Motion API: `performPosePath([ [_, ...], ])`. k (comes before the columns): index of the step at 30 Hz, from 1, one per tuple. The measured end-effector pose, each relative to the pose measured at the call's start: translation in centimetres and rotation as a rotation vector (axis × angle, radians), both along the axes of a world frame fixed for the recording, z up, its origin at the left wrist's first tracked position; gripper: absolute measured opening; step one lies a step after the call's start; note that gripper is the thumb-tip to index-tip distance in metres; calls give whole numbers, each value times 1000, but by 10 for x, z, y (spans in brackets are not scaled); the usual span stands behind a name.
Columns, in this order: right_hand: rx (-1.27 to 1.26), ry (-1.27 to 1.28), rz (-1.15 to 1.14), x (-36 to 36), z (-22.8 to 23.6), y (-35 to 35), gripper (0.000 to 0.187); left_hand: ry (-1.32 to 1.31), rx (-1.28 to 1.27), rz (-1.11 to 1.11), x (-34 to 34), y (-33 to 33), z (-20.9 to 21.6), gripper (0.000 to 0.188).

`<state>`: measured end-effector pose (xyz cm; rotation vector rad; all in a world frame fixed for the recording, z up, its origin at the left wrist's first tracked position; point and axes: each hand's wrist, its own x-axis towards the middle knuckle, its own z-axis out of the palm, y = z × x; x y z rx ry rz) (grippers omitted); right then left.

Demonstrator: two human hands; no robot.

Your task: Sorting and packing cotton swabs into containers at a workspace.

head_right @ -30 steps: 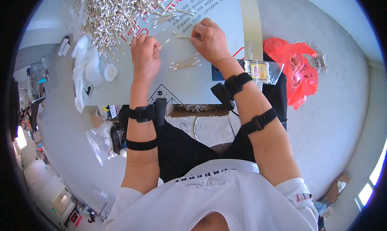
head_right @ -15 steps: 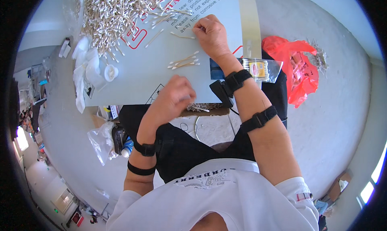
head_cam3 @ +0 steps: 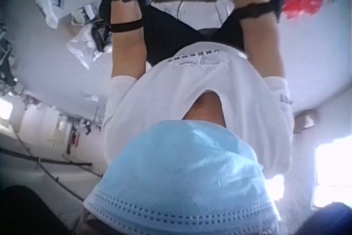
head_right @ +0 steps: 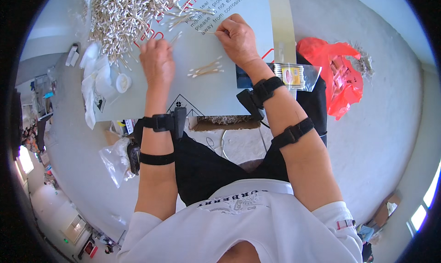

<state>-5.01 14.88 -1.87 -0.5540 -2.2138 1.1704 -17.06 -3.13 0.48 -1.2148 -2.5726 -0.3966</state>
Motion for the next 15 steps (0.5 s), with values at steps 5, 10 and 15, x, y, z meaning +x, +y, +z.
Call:
performPosePath([
  [5, -11, -44, 25, -1, 2, -5, 5, -308, 283, -70, 15, -32, -2, 16],
  [10, -15, -35, 23, 0, 1, -4, 5, -481, 306, -163, 61, -22, 9, 23],
  [15, -14, -34, 25, 1, 0, -3, 5, -421, 298, -147, 75, -14, 9, 24],
])
